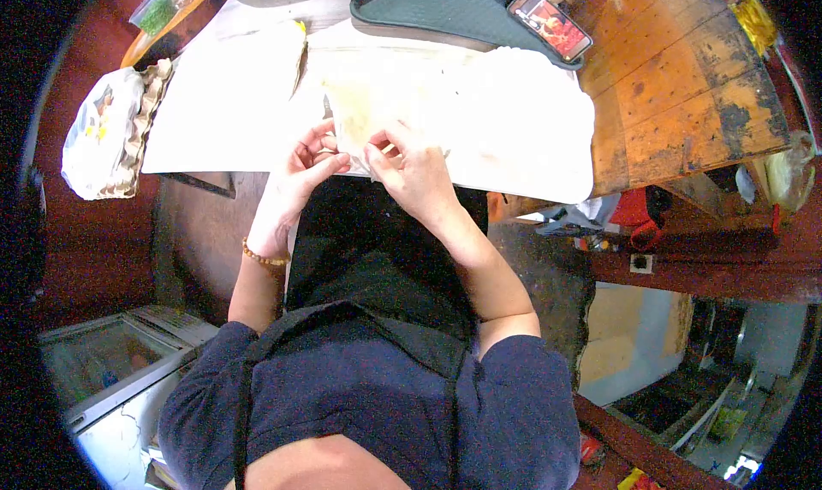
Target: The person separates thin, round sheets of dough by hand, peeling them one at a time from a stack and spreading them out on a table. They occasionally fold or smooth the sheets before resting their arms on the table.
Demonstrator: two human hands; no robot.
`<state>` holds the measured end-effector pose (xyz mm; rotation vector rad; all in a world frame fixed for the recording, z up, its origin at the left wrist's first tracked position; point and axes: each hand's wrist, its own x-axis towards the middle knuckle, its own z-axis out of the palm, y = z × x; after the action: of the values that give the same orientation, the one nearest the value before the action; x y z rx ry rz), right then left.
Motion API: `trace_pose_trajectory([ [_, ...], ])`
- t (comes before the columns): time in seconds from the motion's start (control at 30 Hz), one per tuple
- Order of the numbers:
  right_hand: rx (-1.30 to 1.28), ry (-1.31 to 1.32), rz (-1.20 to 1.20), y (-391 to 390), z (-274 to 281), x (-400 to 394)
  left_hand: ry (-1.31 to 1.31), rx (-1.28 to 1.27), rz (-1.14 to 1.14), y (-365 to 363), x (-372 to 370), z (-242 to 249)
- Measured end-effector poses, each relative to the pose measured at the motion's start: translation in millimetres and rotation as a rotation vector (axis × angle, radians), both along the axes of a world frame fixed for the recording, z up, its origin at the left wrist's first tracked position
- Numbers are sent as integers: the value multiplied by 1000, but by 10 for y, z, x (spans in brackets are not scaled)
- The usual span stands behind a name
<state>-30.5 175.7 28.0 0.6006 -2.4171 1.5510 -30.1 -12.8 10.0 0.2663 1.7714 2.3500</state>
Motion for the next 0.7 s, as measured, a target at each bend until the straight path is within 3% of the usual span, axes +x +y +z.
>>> trace_pose_trajectory([
  [0.43, 190, 208, -2, -14, -36, 10, 15, -41, 45, 48, -3, 3],
  [0.57, 79, 177, 25, -112, -116, 11, 89, -172, 141, 133, 41, 3],
  [0.7, 29, 96, -44, -110, -134, -13, 76, -112, 126, 105, 6, -82],
])
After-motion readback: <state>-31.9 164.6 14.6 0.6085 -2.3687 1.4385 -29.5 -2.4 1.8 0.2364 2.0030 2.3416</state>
